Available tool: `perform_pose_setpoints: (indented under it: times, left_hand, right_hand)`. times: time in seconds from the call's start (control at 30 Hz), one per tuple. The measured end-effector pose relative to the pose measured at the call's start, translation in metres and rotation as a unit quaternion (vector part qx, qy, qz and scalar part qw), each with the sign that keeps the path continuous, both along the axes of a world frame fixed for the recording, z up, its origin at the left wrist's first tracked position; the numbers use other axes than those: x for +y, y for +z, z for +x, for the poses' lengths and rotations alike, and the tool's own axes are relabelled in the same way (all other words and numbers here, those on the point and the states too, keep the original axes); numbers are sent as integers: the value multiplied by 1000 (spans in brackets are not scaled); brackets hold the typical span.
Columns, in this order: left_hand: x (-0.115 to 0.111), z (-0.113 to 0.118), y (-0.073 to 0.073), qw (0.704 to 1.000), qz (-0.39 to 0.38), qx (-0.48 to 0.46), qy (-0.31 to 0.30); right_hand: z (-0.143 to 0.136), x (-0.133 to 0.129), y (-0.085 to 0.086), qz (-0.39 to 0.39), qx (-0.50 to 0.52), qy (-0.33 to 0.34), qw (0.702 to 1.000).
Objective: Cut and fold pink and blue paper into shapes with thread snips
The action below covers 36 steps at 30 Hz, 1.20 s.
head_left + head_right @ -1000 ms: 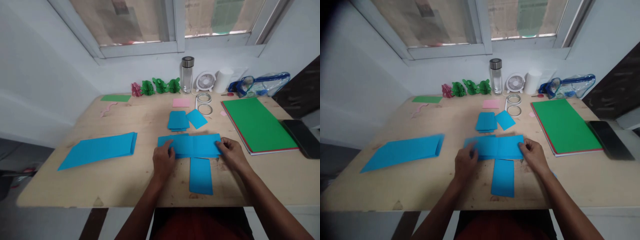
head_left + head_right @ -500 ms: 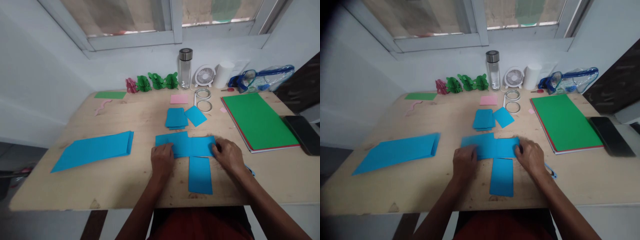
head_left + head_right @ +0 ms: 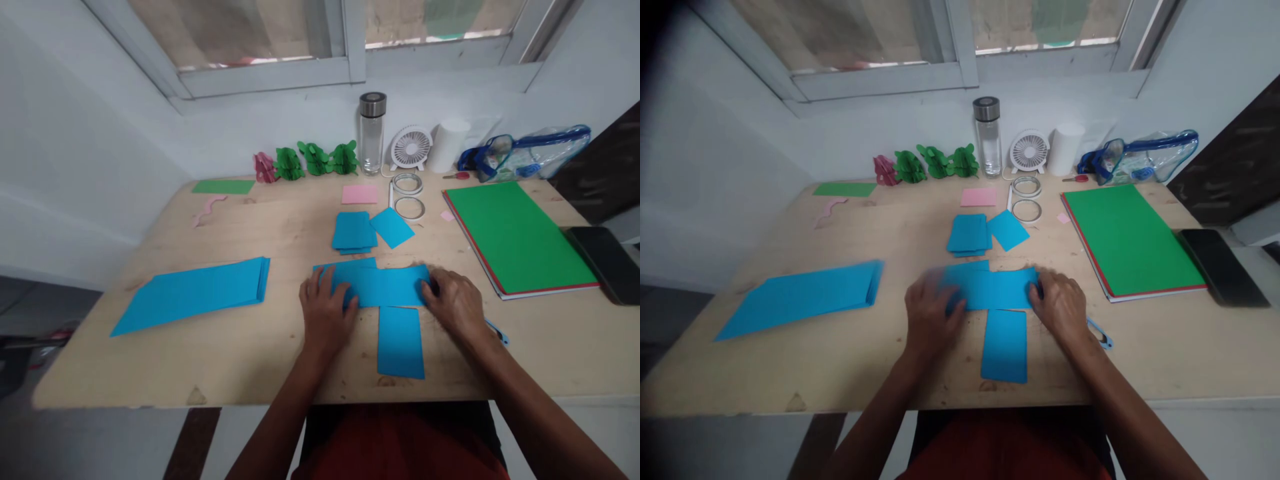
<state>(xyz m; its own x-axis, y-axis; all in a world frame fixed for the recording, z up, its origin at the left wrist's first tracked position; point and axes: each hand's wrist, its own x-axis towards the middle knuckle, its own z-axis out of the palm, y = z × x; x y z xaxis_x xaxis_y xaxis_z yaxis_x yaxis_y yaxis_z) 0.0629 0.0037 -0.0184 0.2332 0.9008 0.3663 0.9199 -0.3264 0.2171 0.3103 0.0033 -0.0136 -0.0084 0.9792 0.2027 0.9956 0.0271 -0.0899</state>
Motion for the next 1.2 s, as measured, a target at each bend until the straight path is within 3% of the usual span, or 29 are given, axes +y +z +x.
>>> perform_pose_setpoints:
  times: [0.13, 0.27, 0.5, 0.63, 0.87, 1.03, 1.2]
  left_hand:
    - [11, 7, 2, 987, -87, 24, -134]
    - [22, 16, 2, 967, -159, 40, -194]
    - [22, 18, 2, 959, -190, 41, -207]
    - [21, 17, 1, 959, -186, 43, -209]
    - [24, 20, 4, 958, -191, 52, -207]
    - [23, 21, 5, 959, -186, 53, -208]
    - [24, 21, 2, 961, -175, 51, -208]
  right_hand:
    - [0, 1, 1, -7, 2, -1, 1000]
    - [0, 1, 3, -15, 2, 0, 1000]
    - [1, -1, 8, -13, -5, -2, 1000]
    - [3, -6, 13, 44, -1, 3, 999]
    - [-13, 0, 13, 32, -26, 152, 987]
    - [-28, 10, 16, 29, -80, 141, 986]
    - [-40, 19, 16, -17, -87, 193, 977]
